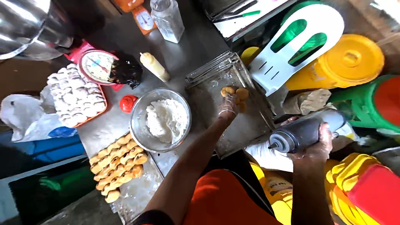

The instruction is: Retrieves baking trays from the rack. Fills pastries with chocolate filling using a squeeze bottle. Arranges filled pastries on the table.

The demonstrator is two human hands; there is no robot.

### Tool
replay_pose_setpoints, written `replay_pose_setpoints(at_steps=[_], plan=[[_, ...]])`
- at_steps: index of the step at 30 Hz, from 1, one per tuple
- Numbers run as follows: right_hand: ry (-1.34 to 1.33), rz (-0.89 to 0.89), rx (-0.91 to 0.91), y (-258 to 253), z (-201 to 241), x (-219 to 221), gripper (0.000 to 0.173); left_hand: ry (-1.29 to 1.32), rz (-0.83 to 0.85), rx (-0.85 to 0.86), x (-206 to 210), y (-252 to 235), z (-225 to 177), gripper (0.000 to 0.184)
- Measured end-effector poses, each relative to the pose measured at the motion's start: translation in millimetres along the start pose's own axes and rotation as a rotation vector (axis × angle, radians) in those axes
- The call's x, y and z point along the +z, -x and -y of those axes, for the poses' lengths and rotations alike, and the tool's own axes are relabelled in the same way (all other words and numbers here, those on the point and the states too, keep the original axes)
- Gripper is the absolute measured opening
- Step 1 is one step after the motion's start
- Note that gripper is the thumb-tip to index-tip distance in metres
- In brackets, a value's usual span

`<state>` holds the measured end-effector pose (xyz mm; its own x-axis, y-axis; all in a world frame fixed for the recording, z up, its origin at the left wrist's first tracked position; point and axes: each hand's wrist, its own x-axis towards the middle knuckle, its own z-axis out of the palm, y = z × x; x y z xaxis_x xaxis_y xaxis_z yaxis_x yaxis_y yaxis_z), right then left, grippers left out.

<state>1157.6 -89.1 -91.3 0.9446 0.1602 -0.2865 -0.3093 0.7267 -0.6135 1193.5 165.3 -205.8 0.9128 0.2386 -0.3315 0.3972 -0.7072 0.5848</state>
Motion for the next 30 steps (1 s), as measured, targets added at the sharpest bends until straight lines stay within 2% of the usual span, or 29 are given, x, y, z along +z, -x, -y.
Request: replay_pose_setpoints(at_steps=[3, 5, 7, 8, 10, 13, 16, 20, 24, 30], plan=[[-0.053, 0.072, 0.000, -4.5, 2.4, 4.1, 0.055, 0.225, -0.051, -0.052, -2.5, 6.5, 15.8, 0.049], [-0.068, 0.086, -0.008, -7.2, -0.4, 9.8, 0.052, 0.588, -0.003, -0.126, -22.8, 21.8, 30.9, 0.041], [-0.046, 0.085, -0.011, -8.7, -7.8, 19.2, 0.051, 1.128, 0.042, -0.224, -48.8, 46.9, 40.1, 0.038], [-0.021, 0.078, -0.016, -9.0, -13.5, 25.7, 0.050, 1.317, 0.043, -0.272, -65.3, 64.8, 40.1, 0.039], [-0.019, 0.066, -0.024, -8.5, -28.8, 40.4, 0.047, 1.509, 0.041, -0.230, -95.9, 106.6, 44.7, 0.044], [-0.030, 0.090, -0.037, -0.1, -54.1, 77.7, 0.041, 1.566, 0.029, -0.082, -131.8, 169.9, 52.8, 0.042], [-0.066, 0.184, -0.030, 16.1, -80.1, 122.2, 0.036, 1.604, -0.005, 0.025, -158.6, 232.4, 56.9, 0.050], [-0.113, 0.239, 0.030, 51.9, -110.4, 188.4, 0.031, 1.535, -0.152, 0.181, -175.9, 297.3, 70.2, 0.055], [-0.068, 0.352, 0.058, 89.7, -135.3, 234.7, 0.030, 1.415, -0.318, 0.247, -190.4, 342.9, 88.8, 0.056], [-0.049, 0.587, 0.046, 131.4, -162.5, 270.4, 0.036, 1.315, -0.449, 0.346, -197.6, 388.3, 116.8, 0.048]])
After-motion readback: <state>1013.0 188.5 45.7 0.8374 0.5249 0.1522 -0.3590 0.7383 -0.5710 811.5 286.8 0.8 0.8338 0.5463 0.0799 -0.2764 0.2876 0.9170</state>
